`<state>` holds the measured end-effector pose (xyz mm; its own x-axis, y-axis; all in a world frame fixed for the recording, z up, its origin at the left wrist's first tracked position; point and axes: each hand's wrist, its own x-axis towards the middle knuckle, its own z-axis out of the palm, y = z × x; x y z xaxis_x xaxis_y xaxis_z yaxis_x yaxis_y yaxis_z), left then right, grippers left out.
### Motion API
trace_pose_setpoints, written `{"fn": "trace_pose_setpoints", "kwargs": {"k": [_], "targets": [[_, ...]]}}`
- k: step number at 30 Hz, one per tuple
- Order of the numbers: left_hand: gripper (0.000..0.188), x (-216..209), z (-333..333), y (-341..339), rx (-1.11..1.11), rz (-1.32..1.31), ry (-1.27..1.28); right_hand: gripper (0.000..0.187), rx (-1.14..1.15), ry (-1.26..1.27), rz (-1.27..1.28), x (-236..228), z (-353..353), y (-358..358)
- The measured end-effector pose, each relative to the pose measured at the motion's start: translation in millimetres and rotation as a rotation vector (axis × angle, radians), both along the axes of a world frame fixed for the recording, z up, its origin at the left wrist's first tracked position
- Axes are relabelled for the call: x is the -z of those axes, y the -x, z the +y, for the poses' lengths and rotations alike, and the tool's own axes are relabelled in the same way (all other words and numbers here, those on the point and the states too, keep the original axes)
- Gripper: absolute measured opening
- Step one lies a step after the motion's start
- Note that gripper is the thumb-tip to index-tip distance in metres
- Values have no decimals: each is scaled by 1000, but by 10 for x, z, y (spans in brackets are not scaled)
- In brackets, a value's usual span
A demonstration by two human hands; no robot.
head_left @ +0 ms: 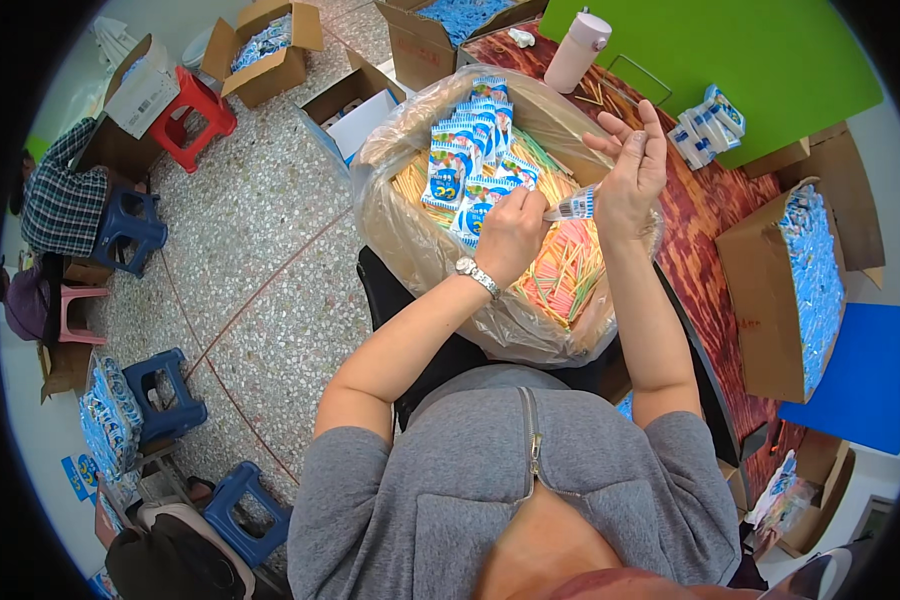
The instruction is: The recorder is counting, stacking, and organizing small blue sachets from a large box into specific groups.
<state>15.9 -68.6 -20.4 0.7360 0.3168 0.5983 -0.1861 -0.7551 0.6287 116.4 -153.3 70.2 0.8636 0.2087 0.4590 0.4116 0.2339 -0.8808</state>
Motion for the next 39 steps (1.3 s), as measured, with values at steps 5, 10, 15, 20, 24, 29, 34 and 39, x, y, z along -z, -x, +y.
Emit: {"fn": "trace_pose_setpoints", "kwargs": {"k": [5, 10, 15, 20, 24, 29, 34, 39], "targets": [[15, 0, -2, 5, -1, 4, 67, 36, 27, 123, -90, 18, 11, 62], [15, 18, 75, 10, 56, 12, 195, 42, -3, 472, -324, -31, -125, 15], [17, -59, 204, 14, 138, 89, 254, 51, -234, 529, -476, -91, -404, -275], [16, -102, 284, 38, 194, 183, 435, 41, -394, 690, -349, -71, -452, -188], [15, -177, 399, 125, 202, 131, 176, 34, -349, 671, -225, -52, -297, -30], [19, -57, 733, 229, 157, 122, 148, 15, -422, 615, -243, 206, 2, -166], [15, -131, 951, 344, -259, 33, 107, 13, -586, 632, -104, 865, 610, -251], [23, 34, 988, 235, -9, 569, -275, 25, -457, 738, -17, 1341, 939, -353]]}}
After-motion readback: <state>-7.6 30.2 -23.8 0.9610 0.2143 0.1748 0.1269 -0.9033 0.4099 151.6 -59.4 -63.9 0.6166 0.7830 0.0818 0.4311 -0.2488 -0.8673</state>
